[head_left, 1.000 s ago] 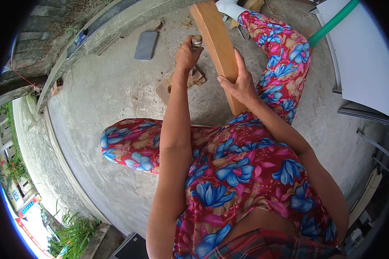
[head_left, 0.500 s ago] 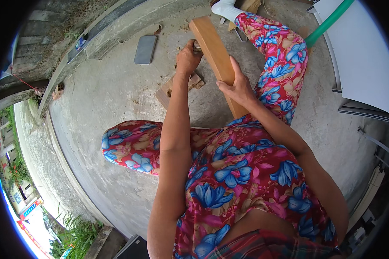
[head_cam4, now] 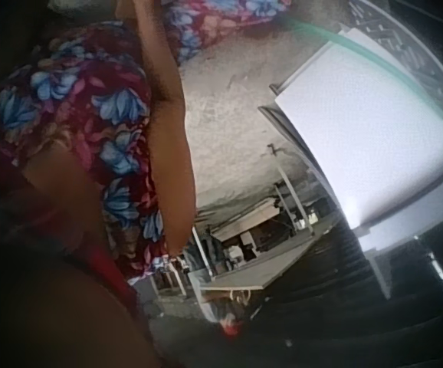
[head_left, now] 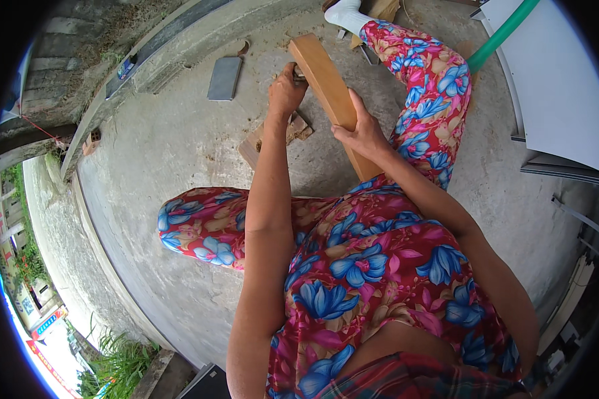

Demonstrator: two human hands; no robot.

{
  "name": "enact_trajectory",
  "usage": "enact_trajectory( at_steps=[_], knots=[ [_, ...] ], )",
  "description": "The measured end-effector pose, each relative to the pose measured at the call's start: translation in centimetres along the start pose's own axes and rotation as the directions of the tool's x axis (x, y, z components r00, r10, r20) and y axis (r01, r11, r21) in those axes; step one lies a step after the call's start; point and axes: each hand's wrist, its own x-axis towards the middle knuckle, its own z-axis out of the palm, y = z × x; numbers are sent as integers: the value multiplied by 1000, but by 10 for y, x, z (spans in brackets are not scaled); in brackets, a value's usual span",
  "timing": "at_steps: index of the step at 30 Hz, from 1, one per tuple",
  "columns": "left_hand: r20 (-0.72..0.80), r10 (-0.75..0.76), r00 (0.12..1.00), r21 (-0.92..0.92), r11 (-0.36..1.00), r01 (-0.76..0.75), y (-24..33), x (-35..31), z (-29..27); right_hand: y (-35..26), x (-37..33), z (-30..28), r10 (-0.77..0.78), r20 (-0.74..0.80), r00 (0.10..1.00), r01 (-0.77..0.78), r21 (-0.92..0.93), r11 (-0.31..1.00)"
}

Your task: The person carves a wooden block using a chisel and a hammer.

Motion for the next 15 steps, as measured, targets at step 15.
enact_trajectory(
  at_steps=[15],
  knots=[
    [-66, -41, 997, -254, 967, 23, -15, 2, -17, -12, 2, -2, -198, -179, 964, 223, 129, 966]
  ],
)
